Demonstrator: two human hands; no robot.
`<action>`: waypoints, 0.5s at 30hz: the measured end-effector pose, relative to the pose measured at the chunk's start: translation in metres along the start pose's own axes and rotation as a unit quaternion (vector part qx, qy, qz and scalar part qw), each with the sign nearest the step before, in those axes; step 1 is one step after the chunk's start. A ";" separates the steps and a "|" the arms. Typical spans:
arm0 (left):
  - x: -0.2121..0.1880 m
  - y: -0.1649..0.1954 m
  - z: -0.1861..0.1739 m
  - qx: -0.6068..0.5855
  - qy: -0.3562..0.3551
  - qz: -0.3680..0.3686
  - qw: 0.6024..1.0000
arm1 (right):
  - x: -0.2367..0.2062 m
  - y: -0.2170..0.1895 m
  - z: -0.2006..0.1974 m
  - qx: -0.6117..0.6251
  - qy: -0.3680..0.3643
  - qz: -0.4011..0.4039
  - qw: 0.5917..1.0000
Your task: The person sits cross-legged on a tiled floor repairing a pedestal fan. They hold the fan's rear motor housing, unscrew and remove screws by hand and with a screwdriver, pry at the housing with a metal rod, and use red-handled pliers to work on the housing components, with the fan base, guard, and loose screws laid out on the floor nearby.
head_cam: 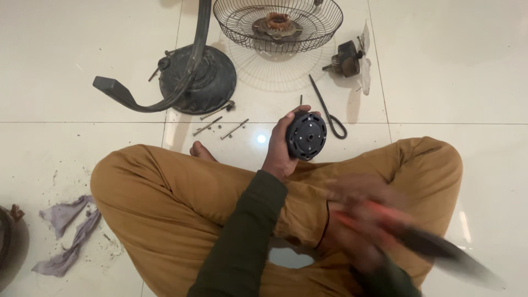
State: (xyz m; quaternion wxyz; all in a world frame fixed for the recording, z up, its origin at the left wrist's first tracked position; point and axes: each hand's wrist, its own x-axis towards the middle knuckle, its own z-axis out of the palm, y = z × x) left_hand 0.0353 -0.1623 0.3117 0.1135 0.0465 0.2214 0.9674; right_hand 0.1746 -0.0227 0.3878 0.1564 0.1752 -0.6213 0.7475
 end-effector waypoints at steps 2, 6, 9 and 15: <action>-0.001 0.000 -0.002 -0.002 -0.004 -0.019 1.000 | -0.004 0.039 0.000 -0.043 -0.072 0.313 0.946; -0.004 0.005 0.000 0.002 0.042 -0.006 0.999 | -0.011 0.055 -0.009 -0.188 -0.114 0.345 0.912; -0.004 0.005 0.001 -0.016 0.018 0.004 1.000 | -0.008 0.022 -0.008 -0.193 -0.081 0.213 0.954; -0.002 -0.001 -0.005 0.004 0.015 -0.005 1.000 | -0.006 -0.056 -0.003 -0.030 0.027 0.053 0.998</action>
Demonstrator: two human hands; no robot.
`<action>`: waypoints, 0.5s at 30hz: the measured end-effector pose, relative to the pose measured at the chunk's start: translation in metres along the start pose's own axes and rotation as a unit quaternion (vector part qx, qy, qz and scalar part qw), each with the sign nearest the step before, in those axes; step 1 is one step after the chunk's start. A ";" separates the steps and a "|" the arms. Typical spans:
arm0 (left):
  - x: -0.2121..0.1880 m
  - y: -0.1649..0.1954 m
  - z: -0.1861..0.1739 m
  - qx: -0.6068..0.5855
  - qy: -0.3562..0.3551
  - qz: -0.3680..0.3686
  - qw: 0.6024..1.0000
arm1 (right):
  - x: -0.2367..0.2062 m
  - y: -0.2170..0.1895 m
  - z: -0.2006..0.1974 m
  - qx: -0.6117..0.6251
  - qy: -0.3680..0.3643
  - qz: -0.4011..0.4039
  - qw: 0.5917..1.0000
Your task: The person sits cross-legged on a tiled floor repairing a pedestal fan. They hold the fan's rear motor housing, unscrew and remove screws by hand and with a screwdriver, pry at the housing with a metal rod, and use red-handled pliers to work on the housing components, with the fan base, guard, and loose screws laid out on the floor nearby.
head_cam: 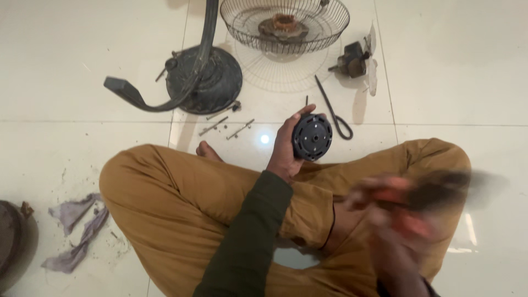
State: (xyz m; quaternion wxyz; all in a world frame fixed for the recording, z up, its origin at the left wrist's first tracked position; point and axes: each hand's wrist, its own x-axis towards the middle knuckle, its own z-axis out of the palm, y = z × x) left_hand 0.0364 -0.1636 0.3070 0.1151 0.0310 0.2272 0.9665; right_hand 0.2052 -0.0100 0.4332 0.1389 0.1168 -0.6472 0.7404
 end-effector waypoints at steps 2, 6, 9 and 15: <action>0.000 0.000 0.000 0.008 -0.001 -0.010 1.000 | -0.003 0.001 0.000 0.067 0.009 -0.106 0.992; -0.003 0.004 0.006 0.014 -0.012 0.002 1.000 | 0.006 0.061 0.014 -0.048 -0.003 0.012 0.999; -0.003 0.008 0.011 0.028 -0.023 0.016 0.999 | 0.014 0.095 0.007 -0.065 -0.088 0.392 0.914; -0.005 0.009 0.015 -0.012 -0.016 -0.017 1.000 | 0.017 0.071 0.001 -0.027 -0.073 0.252 0.965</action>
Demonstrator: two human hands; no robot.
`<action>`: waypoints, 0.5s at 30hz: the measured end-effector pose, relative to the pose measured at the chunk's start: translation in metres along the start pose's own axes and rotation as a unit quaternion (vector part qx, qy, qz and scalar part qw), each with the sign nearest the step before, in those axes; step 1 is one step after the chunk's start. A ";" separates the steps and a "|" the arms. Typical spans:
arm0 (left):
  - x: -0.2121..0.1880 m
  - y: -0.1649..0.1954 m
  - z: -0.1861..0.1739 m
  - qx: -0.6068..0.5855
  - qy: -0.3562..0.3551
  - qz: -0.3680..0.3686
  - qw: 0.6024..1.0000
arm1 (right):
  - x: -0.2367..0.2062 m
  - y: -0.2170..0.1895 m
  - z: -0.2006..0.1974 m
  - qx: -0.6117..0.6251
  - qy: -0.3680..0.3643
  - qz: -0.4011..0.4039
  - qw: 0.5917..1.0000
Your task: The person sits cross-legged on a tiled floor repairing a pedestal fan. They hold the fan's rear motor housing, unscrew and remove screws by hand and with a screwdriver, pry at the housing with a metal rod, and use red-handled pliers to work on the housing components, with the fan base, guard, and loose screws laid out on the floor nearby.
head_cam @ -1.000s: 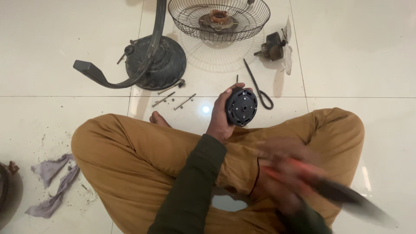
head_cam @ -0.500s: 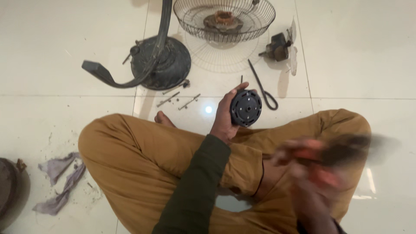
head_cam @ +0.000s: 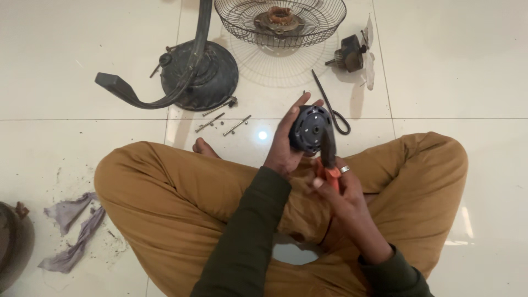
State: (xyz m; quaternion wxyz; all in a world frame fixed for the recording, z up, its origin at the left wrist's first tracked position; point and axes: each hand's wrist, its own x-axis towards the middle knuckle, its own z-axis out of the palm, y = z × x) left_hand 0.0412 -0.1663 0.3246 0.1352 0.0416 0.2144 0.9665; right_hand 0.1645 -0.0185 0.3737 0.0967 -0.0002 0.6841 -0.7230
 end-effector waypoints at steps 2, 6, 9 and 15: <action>0.000 -0.001 -0.001 -0.007 0.015 -0.028 0.999 | -0.008 -0.019 0.011 -0.036 0.077 0.011 0.996; 0.004 -0.006 -0.010 -0.011 0.016 -0.015 1.000 | -0.032 -0.053 0.005 0.014 0.059 -0.243 0.968; 0.004 -0.012 -0.020 -0.012 0.009 -0.016 1.000 | -0.023 -0.038 -0.013 0.021 -0.053 -0.442 0.895; 0.008 -0.013 -0.020 -0.014 0.030 -0.003 0.999 | 0.017 0.057 -0.002 0.044 -0.058 0.133 0.988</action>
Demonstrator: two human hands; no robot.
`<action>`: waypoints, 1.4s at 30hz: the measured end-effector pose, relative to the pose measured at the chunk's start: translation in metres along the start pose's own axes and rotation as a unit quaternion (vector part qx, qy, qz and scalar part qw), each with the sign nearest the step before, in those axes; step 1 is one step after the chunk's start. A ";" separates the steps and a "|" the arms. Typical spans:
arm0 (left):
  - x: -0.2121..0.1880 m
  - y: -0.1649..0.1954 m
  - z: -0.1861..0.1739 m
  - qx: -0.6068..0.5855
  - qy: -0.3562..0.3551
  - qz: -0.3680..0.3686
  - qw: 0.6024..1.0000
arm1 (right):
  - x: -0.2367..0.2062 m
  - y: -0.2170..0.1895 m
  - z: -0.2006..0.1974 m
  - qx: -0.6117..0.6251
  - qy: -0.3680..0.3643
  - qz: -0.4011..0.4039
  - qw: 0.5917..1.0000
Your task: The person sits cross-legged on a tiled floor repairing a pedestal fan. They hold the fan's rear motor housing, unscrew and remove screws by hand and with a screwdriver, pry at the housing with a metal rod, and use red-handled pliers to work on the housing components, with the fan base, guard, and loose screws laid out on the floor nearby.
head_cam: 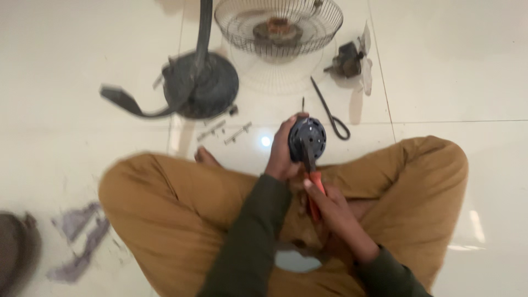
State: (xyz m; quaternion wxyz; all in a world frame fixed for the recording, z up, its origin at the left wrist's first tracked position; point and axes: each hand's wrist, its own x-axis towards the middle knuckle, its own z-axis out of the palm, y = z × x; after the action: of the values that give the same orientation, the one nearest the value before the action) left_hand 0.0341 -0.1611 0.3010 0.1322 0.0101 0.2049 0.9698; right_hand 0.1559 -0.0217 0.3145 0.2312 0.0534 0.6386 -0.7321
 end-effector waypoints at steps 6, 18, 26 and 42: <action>-0.009 0.009 0.017 -0.026 0.007 0.006 1.000 | -0.037 -0.031 0.006 -0.045 0.070 -0.108 0.991; -0.003 0.005 0.013 -0.021 -0.027 -0.020 0.999 | -0.011 0.003 -0.009 -0.283 0.102 -0.007 0.953; -0.005 0.004 0.014 -0.069 -0.054 -0.032 0.996 | -0.084 -0.075 0.020 -0.076 0.040 -0.277 0.957; -0.006 0.003 0.010 -0.039 0.031 0.001 0.999 | -0.051 -0.043 0.005 -0.100 0.077 -0.210 0.970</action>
State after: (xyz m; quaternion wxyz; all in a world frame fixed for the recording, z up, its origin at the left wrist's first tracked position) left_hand 0.0398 -0.1613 0.3112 0.1252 -0.0245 0.1713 0.9769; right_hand 0.1844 -0.0095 0.3738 0.0270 -0.0490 0.7211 -0.6906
